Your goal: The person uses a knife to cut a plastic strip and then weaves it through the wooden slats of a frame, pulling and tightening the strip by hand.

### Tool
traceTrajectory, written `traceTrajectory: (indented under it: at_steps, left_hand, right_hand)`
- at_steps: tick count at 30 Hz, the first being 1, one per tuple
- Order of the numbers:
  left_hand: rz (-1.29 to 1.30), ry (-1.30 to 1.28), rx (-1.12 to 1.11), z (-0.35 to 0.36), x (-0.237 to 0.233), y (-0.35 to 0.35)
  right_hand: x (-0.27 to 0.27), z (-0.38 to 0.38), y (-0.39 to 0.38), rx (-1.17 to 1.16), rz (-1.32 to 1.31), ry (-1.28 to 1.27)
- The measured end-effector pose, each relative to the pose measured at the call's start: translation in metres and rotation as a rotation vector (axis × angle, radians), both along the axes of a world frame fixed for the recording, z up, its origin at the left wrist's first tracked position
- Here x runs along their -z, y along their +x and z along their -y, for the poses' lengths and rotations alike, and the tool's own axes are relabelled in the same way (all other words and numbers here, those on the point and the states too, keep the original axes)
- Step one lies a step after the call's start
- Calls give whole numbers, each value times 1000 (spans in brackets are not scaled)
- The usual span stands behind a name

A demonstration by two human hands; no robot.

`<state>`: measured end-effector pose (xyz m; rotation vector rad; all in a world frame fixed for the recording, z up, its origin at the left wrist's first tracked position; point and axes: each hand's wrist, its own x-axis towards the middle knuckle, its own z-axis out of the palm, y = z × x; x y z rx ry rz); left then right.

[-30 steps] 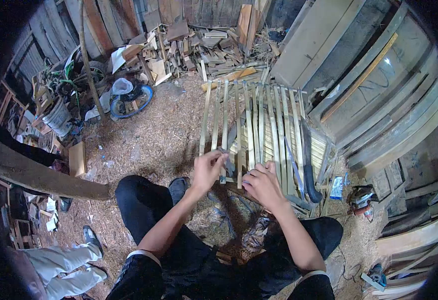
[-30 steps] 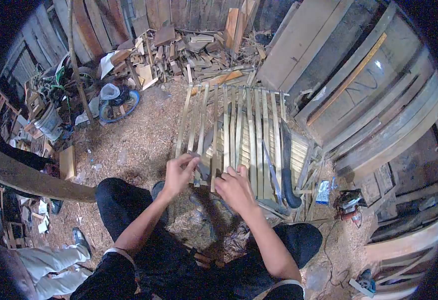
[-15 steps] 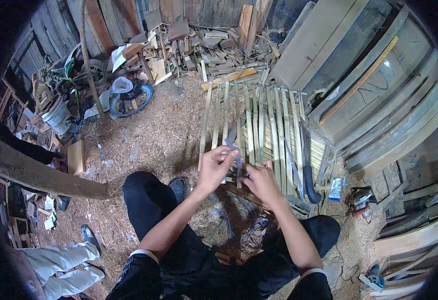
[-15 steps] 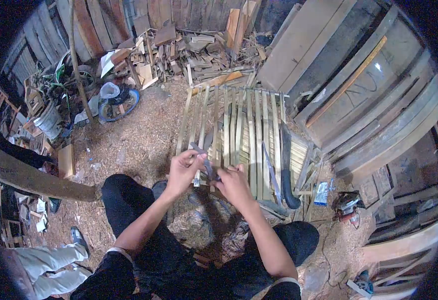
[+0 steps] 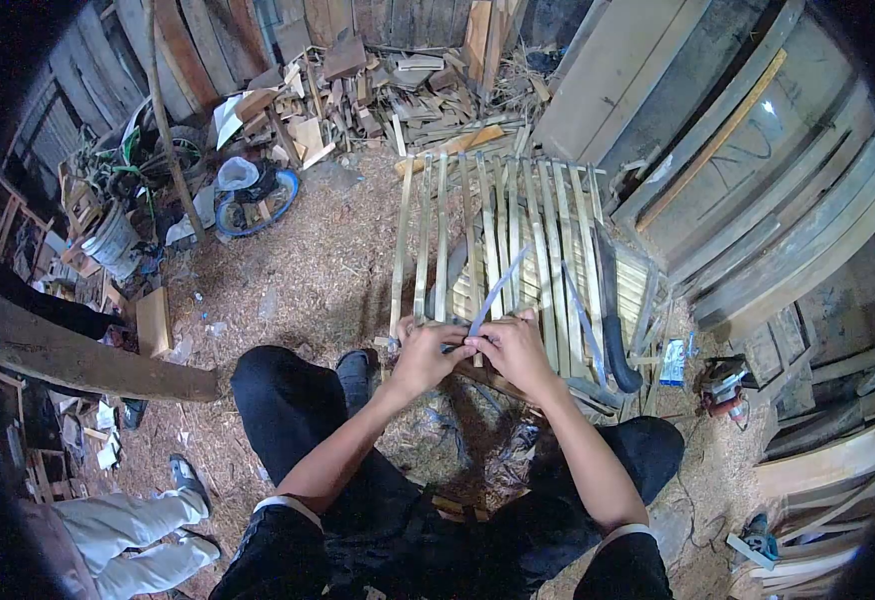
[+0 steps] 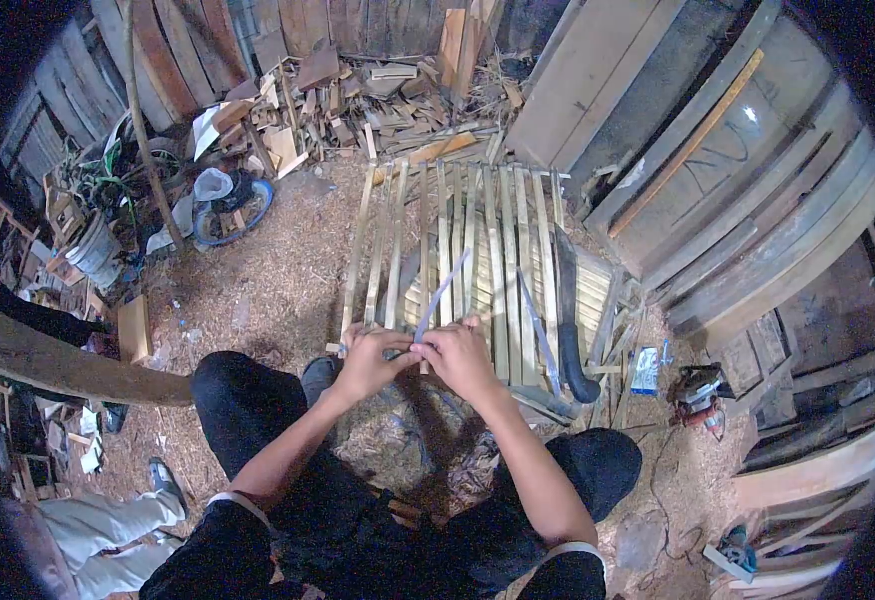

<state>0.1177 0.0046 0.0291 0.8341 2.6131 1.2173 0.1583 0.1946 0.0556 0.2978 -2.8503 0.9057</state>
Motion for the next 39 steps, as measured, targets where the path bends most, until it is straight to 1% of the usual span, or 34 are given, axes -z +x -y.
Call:
traceTrajectory:
  at_steps: [1,2,3,4,6,7,10,12,15,17,19,20,21,23,25,26,30,32,33,35,36,38,39]
  left_hand:
    - [9,31,-1,0,2,1]
    - [12,30,-2,0,3,1]
    - [-38,52,-26,0,4,-1]
    - [-86,73,-52,2,4,-1]
    - [-58,121,-95,3,8,-3]
    - [-30,170,-134,2,10,-3]
    - [-76,172,-129,3,22,-2]
    - [-106,181,-130,6,26,-2]
    - [-62,175,-122,5,25,2]
    - [2,218,-130,3,23,2]
    - [7,244,-124,3,25,1]
    - [15,267,-121,4,27,1]
    - [16,265,-123,3,22,2]
    - [-90,211,-114,2,14,6]
    - [-78,188,-88,3,8,5]
    - [-72,170,-66,4,6,4]
    - [-63,147,-65,4,2,3]
    - [-157,87,-30,2,3,3]
    - [-156,87,-28,1,3,3]
    - [-68,229,-43,0,4,1]
    - [-68,229,-44,-1,5,2]
    - [-110,332,-97,-6,8,2]
    - [-111,332,-95,-6,11,2]
  right_hand:
    - [-1,0,2,0,3,-1]
    - [-3,-1,3,-13,70,-24]
    - [-6,-2,4,-27,135,-48]
    - [-9,-1,7,-31,137,-49]
    - [-14,-3,13,-6,238,-102]
    - [-16,-4,14,-7,238,-98]
    - [-15,-9,17,19,276,-98]
    - [-12,-12,17,5,212,-69]
    - [-17,-11,16,-59,238,-35]
    - [-18,-7,14,-50,193,-65]
    - [-27,-3,12,10,300,-35]
    - [-24,-4,11,9,301,-35]
    - [-21,-7,10,6,327,-64]
    - [-15,-9,9,6,360,-100]
    - [-17,-11,4,-38,408,-78]
    - [-19,-9,4,-19,451,-109]
    - [-6,-12,3,-28,469,-148]
    - [-5,-12,2,-28,493,-174]
    - [-3,-14,1,-26,494,-175]
    - [0,-15,0,-43,507,-217]
    - [1,-15,-1,-44,507,-216]
    - [3,-16,-2,-41,504,-218]
    - [-4,-13,-1,-40,503,-218]
